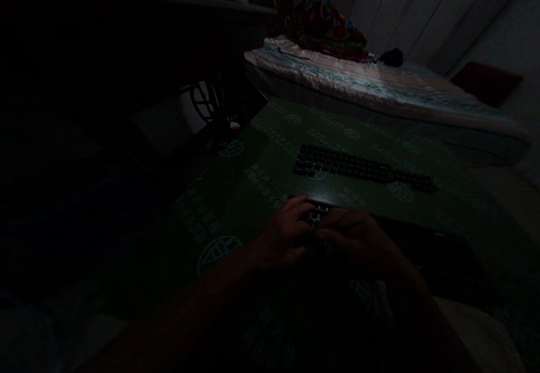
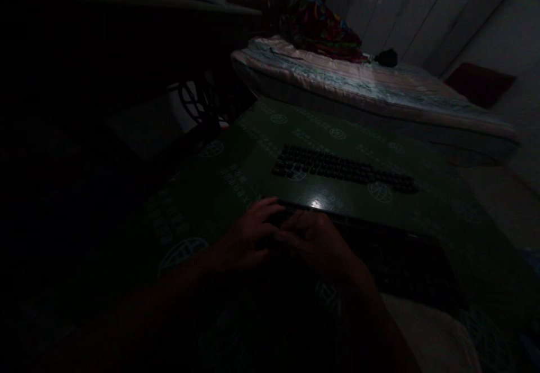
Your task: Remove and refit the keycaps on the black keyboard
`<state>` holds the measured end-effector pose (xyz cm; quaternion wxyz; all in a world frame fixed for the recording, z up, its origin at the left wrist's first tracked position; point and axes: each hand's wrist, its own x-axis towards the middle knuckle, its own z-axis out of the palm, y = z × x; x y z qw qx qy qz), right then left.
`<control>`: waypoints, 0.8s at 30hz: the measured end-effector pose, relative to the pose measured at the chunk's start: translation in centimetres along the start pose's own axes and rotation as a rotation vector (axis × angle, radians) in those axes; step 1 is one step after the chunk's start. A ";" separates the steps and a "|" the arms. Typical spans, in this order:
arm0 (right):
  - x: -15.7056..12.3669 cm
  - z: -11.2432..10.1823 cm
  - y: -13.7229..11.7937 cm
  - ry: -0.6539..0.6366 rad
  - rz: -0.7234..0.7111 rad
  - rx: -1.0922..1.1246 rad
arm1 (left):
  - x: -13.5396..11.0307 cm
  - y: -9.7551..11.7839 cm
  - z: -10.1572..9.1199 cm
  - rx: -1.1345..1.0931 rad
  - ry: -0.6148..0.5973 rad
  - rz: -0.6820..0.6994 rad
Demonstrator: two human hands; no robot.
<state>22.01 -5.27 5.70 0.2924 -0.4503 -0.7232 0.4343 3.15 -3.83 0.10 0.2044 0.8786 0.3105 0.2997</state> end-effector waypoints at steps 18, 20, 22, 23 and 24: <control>0.7 0.1 0.3 -0.163 -0.097 -0.191 | 0.3 0.0 0.8 -0.027 -0.020 0.051; 0.7 0.2 0.3 -0.177 -0.114 -0.222 | 0.4 0.0 0.8 -0.030 -0.019 0.054; 0.8 0.2 0.3 -0.194 -0.131 -0.238 | 0.5 0.0 0.8 -0.030 -0.018 0.073; 0.8 0.2 0.3 -0.202 -0.141 -0.240 | 0.6 0.0 0.8 -0.027 -0.019 0.083; 0.9 0.2 0.2 -0.204 -0.148 -0.239 | 0.6 0.0 0.8 -0.021 -0.021 0.090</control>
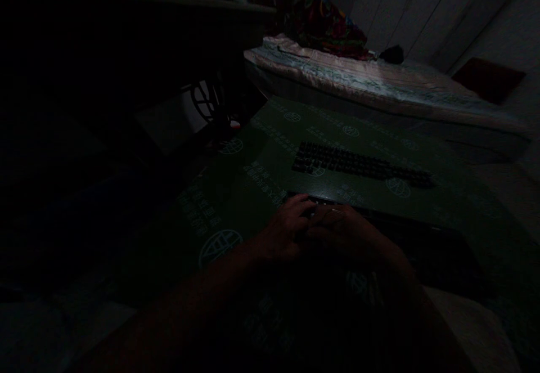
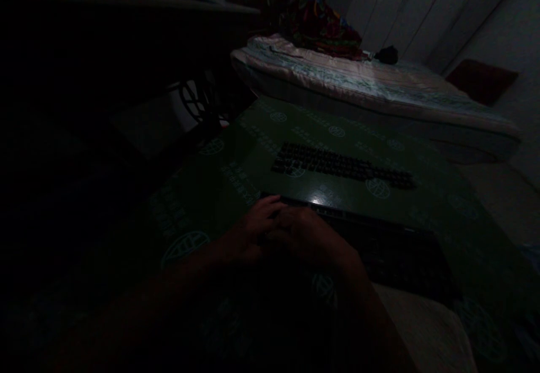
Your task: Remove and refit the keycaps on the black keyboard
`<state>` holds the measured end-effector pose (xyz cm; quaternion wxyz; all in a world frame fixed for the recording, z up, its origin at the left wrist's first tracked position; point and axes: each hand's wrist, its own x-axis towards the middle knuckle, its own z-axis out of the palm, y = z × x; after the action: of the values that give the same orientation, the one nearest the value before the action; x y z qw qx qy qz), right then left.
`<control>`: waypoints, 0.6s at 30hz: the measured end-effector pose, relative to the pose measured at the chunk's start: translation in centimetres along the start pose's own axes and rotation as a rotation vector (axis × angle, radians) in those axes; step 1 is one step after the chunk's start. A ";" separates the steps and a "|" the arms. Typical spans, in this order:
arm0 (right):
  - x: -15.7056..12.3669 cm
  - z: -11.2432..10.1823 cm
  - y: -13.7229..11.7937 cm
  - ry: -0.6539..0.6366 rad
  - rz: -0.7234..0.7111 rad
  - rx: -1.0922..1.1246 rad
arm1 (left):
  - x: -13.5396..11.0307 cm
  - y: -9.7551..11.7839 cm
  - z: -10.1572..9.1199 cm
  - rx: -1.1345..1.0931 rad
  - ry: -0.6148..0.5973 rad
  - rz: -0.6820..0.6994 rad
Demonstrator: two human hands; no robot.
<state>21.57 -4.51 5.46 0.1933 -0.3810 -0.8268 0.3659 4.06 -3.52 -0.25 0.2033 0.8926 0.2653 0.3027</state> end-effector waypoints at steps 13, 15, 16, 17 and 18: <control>0.4 0.3 0.5 -0.016 0.002 -0.002 | 0.2 -0.2 0.4 -0.008 -0.005 -0.043; 0.4 0.3 0.6 -0.002 0.017 0.052 | 0.0 -0.3 0.4 -0.002 -0.018 -0.084; 0.4 0.3 0.6 0.004 0.014 0.078 | 0.0 -0.4 0.4 0.002 -0.032 -0.106; 0.4 0.3 0.6 0.012 0.001 0.093 | -0.1 -0.5 0.4 0.005 -0.045 -0.124; 0.4 0.3 0.7 0.024 -0.016 0.097 | -0.2 -0.5 0.3 0.005 -0.058 -0.139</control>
<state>21.43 -4.05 4.76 0.2244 -0.3689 -0.8088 0.3993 3.99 -3.27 -0.83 0.2291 0.8809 0.3214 0.2613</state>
